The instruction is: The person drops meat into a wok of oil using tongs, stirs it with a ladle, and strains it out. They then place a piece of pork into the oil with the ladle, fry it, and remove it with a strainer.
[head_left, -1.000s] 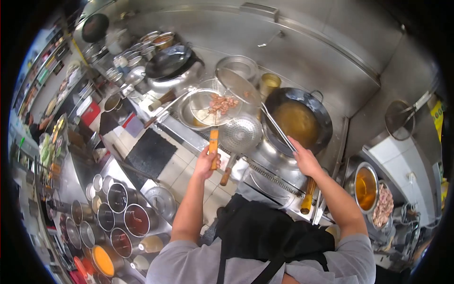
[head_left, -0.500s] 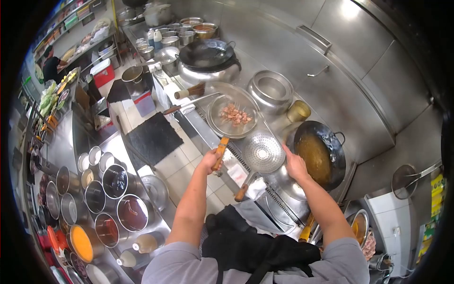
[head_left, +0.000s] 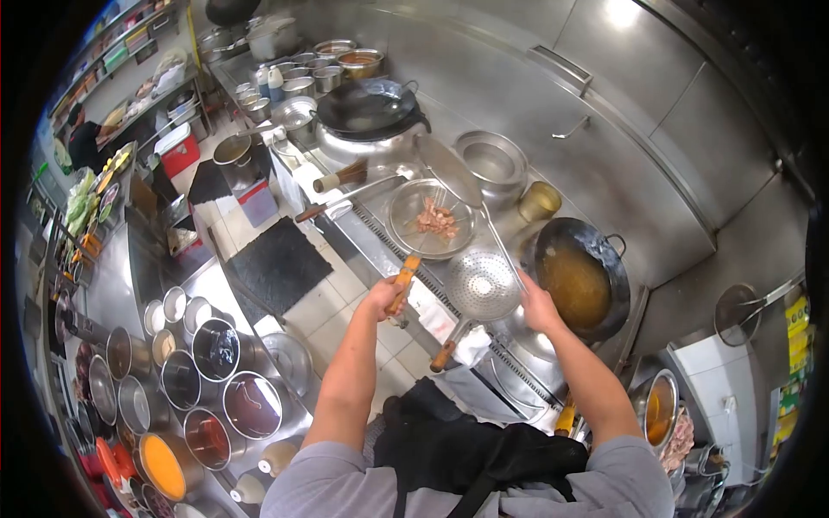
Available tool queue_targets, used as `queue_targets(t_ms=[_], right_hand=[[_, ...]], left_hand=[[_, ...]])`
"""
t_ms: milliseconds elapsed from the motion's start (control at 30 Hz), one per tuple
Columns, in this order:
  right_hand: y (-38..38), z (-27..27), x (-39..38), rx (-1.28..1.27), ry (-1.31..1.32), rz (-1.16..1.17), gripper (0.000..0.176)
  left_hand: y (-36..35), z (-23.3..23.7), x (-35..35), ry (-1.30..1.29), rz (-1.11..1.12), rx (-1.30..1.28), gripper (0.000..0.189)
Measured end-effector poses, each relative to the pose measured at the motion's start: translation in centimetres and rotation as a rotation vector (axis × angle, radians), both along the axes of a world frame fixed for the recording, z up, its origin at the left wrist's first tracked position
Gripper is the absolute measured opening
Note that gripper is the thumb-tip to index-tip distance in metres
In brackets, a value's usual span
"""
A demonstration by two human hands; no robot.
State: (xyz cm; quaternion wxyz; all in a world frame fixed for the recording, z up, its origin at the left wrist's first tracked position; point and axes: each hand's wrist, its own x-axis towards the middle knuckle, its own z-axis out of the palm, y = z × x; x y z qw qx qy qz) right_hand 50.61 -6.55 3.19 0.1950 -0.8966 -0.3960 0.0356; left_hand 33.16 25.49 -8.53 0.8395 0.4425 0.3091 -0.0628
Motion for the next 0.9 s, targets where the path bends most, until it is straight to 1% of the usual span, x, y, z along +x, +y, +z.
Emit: queue_targets(t_ms=[33,67,133,167,233,267,333,367,400,433,467,500,533,567,600,667,733,767,833,900], right_hand=[[-1.6,-1.5,0.4,0.208,-0.135,0.135,0.059],[-3.3,-1.4,0.0,0.209,-0.130,0.120,0.059],[-6.9,-0.1,-1.9,0.280,0.782,-0.201,0.063],[-8.6,0.8,-3.5,0.289,0.790,-0.221,0.063],[-12.0,2.8,-6.9,0.368,1.081,-0.410,0.069],[-13.6,3.1,-8.2,0.305,1.091,-0.419,0.071],[-16.5,2.3,-10.8,0.233,1.190,-0.468,0.071],[-17.3,1.2,-11.8,0.237,1.248,-0.467,0.071],[-17.6,0.4,-12.8,0.244,1.305,-0.468,0.071],[-17.7,-0.5,-13.3,0.239,1.303,-0.438,0.070],[-18.3,-3.6,-13.2,0.390,1.395,-0.408,0.068],[-18.1,-6.0,-12.9,0.420,1.393,-0.401,0.066],[-16.8,-6.7,-12.5,0.442,1.389,-0.405,0.065],[-16.3,-8.6,-11.7,0.529,1.441,-0.316,0.064],[-15.5,-9.7,-11.4,0.525,1.403,-0.335,0.063],[-14.7,-10.6,-11.2,0.555,1.362,-0.377,0.062],[-15.2,-10.7,-11.0,0.179,0.893,-0.285,0.063],[-16.5,-10.3,-11.0,0.206,0.897,-0.309,0.063],[-20.3,-9.2,-11.6,-0.158,0.281,-0.104,0.066],[-26.7,-10.6,-12.4,0.028,0.358,-0.157,0.063]], left_hand=[[0.0,-0.4,-0.1,-0.020,-0.013,0.000,0.024],[-0.2,-0.6,-0.2,-0.014,-0.027,0.002,0.024],[-0.8,-0.9,-0.5,-0.051,0.029,0.017,0.020],[-1.4,-0.8,-0.8,-0.041,0.008,0.019,0.020],[-2.7,0.0,-1.6,-0.110,0.046,0.040,0.022],[-3.3,0.3,-2.2,-0.097,0.025,0.041,0.022],[-4.6,1.2,-3.4,-0.162,0.085,-0.044,0.025],[-5.2,2.0,-3.7,-0.155,0.064,-0.038,0.025],[-5.9,2.8,-4.1,-0.169,0.105,-0.053,0.026],[-6.8,3.3,-4.5,-0.180,0.141,-0.068,0.026],[-7.6,3.7,-4.7,-0.172,0.105,-0.065,0.026],[-8.1,4.0,-4.8,-0.178,0.137,-0.093,0.026],[-8.7,4.4,-4.8,-0.186,0.167,-0.120,0.026],[-9.2,4.9,-4.8,-0.172,0.153,-0.119,0.025],[-9.8,5.3,-4.8,-0.170,0.108,-0.108,0.025],[-11.0,5.8,-4.8,-0.147,0.149,-0.116,0.024],[-12.4,6.7,-4.6,-0.139,0.114,-0.088,0.022],[-13.0,7.0,-4.7,-0.130,0.115,-0.067,0.021],[-13.8,7.3,-4.7,-0.140,0.081,-0.050,0.020],[-14.5,7.5,-4.9,-0.170,0.072,-0.053,0.016]])
